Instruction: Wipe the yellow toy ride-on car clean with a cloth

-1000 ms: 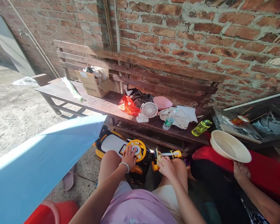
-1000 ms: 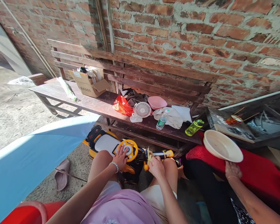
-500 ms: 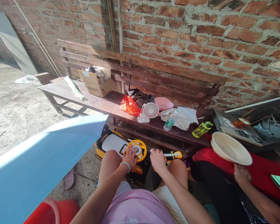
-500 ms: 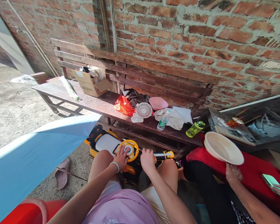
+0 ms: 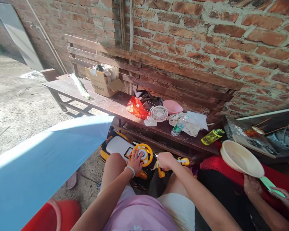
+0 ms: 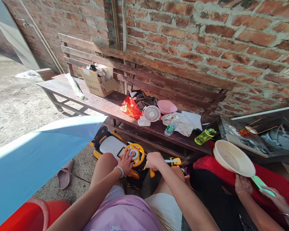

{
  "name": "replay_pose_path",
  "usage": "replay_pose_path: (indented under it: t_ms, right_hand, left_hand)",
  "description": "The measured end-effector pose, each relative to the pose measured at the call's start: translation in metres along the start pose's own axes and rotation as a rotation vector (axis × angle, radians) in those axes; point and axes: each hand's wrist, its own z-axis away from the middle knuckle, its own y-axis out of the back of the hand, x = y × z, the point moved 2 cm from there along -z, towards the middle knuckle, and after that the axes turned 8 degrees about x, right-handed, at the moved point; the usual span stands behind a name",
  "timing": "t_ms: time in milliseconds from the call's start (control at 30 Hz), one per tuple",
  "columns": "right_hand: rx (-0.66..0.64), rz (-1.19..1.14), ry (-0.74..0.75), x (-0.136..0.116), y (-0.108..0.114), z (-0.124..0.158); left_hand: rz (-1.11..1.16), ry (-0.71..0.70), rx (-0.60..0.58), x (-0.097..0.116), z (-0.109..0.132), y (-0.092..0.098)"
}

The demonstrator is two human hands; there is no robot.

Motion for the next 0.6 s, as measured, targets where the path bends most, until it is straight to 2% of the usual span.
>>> replay_pose_path:
  t_ms: [67, 133, 200, 300, 400, 500, 600]
  right_hand:
    - [0.225, -0.048, -0.091, 0.030, 0.021, 0.002]
    - [0.413, -0.072, -0.198, 0.055, 0.030, 0.001]
    - [0.457, -0.138, -0.202, 0.067, 0.025, -0.006]
    - [0.240, -0.288, -0.078, 0.062, -0.001, -0.024]
    - [0.030, -0.374, -0.124, 0.050, -0.023, -0.045]
    - [-0.040, -0.448, -0.232, 0.049, -0.029, -0.063]
    - [-0.037, -0.487, -0.300, 0.059, -0.030, -0.074]
  left_hand:
    - [0.005, -0.004, 0.004, 0.001, 0.001, 0.001]
    - [0.004, -0.010, 0.008, 0.002, 0.001, 0.002]
    - [-0.004, -0.013, 0.010, 0.002, 0.001, 0.001]
    - [-0.004, -0.004, 0.010, 0.001, 0.000, 0.000]
    - [0.002, 0.002, -0.002, 0.000, 0.000, -0.002]
    - [-0.010, 0.011, -0.005, -0.001, 0.000, -0.002]
    - [-0.028, 0.024, -0.008, 0.000, 0.000, 0.000]
